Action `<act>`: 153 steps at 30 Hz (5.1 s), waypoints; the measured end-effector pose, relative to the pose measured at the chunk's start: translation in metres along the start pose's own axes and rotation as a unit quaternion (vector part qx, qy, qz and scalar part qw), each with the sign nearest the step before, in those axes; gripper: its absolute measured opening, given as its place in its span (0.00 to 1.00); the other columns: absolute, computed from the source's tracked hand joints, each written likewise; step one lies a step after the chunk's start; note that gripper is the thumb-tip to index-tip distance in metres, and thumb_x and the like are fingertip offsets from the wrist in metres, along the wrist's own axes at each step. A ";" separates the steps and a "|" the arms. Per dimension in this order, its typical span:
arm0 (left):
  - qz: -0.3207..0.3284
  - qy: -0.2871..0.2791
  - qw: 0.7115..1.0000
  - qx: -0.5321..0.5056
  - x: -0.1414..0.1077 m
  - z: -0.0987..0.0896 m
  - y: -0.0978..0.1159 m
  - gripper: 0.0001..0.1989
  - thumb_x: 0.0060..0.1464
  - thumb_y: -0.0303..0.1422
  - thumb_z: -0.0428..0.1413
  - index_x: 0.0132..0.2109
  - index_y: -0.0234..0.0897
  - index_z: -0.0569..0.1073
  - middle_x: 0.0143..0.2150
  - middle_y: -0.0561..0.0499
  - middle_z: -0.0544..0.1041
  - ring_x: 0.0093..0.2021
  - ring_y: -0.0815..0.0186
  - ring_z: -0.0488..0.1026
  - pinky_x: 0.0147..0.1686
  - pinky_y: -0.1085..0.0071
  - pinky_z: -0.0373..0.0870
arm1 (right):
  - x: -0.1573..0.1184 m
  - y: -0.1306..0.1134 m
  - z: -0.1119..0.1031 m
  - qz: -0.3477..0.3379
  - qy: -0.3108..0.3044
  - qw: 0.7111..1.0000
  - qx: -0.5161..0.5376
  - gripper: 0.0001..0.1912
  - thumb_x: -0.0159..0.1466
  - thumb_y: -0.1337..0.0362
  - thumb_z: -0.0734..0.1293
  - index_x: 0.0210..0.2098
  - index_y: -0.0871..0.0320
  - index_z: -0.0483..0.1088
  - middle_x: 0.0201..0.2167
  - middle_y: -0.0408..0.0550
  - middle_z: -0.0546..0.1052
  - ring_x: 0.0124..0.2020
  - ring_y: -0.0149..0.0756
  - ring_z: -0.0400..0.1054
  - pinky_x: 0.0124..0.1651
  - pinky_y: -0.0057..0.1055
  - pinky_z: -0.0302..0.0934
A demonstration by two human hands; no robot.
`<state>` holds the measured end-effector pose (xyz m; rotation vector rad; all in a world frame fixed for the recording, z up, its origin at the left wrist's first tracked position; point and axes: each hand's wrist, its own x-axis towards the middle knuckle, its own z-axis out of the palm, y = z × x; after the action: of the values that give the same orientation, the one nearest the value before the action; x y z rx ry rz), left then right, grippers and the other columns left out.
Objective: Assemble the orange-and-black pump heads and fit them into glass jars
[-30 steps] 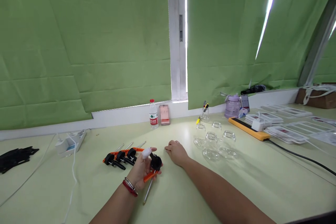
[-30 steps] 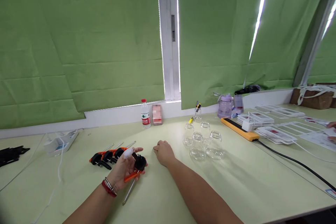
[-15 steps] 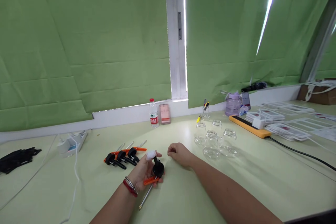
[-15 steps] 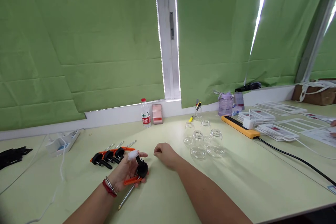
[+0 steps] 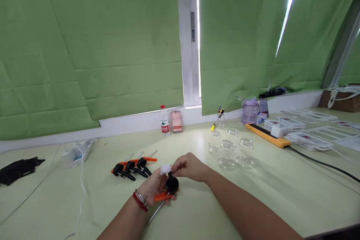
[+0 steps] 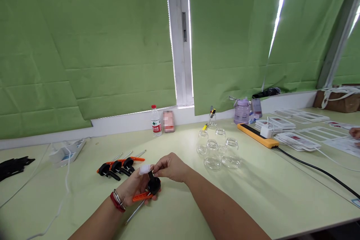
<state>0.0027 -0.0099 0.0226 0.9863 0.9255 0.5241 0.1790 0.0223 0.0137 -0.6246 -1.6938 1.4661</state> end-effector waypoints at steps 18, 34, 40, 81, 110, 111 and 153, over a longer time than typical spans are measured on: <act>0.025 -0.018 0.999 0.021 -0.006 0.008 0.004 0.20 0.46 0.49 0.51 0.38 0.38 0.63 0.26 0.50 0.71 0.22 0.63 0.72 0.13 0.76 0.60 | 0.002 -0.009 0.003 0.018 -0.039 0.999 -0.031 0.09 0.42 0.64 0.74 0.25 0.58 0.74 0.25 0.40 0.74 0.31 0.32 0.67 0.36 0.28 0.60; 0.041 -0.018 0.999 0.023 -0.005 0.008 0.004 0.18 0.47 0.48 0.51 0.37 0.38 0.64 0.27 0.48 0.72 0.21 0.63 0.72 0.12 0.76 0.60 | 0.002 -0.001 0.006 0.074 -0.042 0.991 0.099 0.18 0.35 0.65 0.78 0.25 0.62 0.73 0.25 0.41 0.75 0.28 0.29 0.67 0.35 0.30 0.61; 0.030 -0.023 0.999 0.021 -0.005 0.008 0.003 0.19 0.47 0.48 0.51 0.38 0.37 0.64 0.27 0.48 0.72 0.21 0.63 0.72 0.12 0.76 0.61 | 0.002 0.002 0.005 0.070 -0.042 0.991 0.103 0.19 0.34 0.66 0.78 0.26 0.62 0.73 0.25 0.41 0.74 0.27 0.29 0.67 0.35 0.30 0.62; 0.026 -0.018 0.999 0.016 -0.003 0.004 0.002 0.20 0.47 0.49 0.49 0.39 0.37 0.62 0.27 0.50 0.70 0.22 0.61 0.72 0.13 0.74 0.62 | 0.003 0.006 0.005 0.043 -0.022 0.993 0.104 0.13 0.39 0.69 0.76 0.23 0.63 0.72 0.24 0.42 0.74 0.27 0.29 0.66 0.35 0.30 0.60; 0.028 -0.030 0.999 0.024 -0.001 0.002 0.001 0.21 0.47 0.50 0.49 0.38 0.37 0.62 0.25 0.49 0.70 0.22 0.62 0.72 0.14 0.75 0.63 | 0.000 0.005 0.003 0.034 -0.028 0.998 0.048 0.10 0.46 0.64 0.73 0.26 0.62 0.73 0.23 0.40 0.72 0.25 0.26 0.61 0.32 0.28 0.56; 0.027 -0.030 0.999 0.024 -0.001 0.002 0.001 0.21 0.47 0.50 0.48 0.38 0.37 0.62 0.25 0.49 0.71 0.22 0.62 0.72 0.14 0.75 0.63 | 0.000 0.005 0.003 0.035 -0.029 0.998 0.046 0.09 0.46 0.64 0.73 0.26 0.62 0.73 0.22 0.40 0.72 0.24 0.26 0.61 0.31 0.28 0.55; 0.021 -0.043 0.998 0.028 -0.002 0.003 0.003 0.21 0.46 0.51 0.49 0.36 0.36 0.63 0.25 0.49 0.70 0.22 0.63 0.72 0.14 0.75 0.63 | 0.000 0.005 0.002 0.031 -0.043 0.998 0.039 0.17 0.40 0.62 0.77 0.28 0.62 0.73 0.24 0.41 0.72 0.26 0.27 0.63 0.33 0.28 0.59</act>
<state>0.0048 -0.0112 0.0269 1.0738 0.8476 0.4889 0.1767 0.0224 0.0092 -0.5830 -1.6869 1.6160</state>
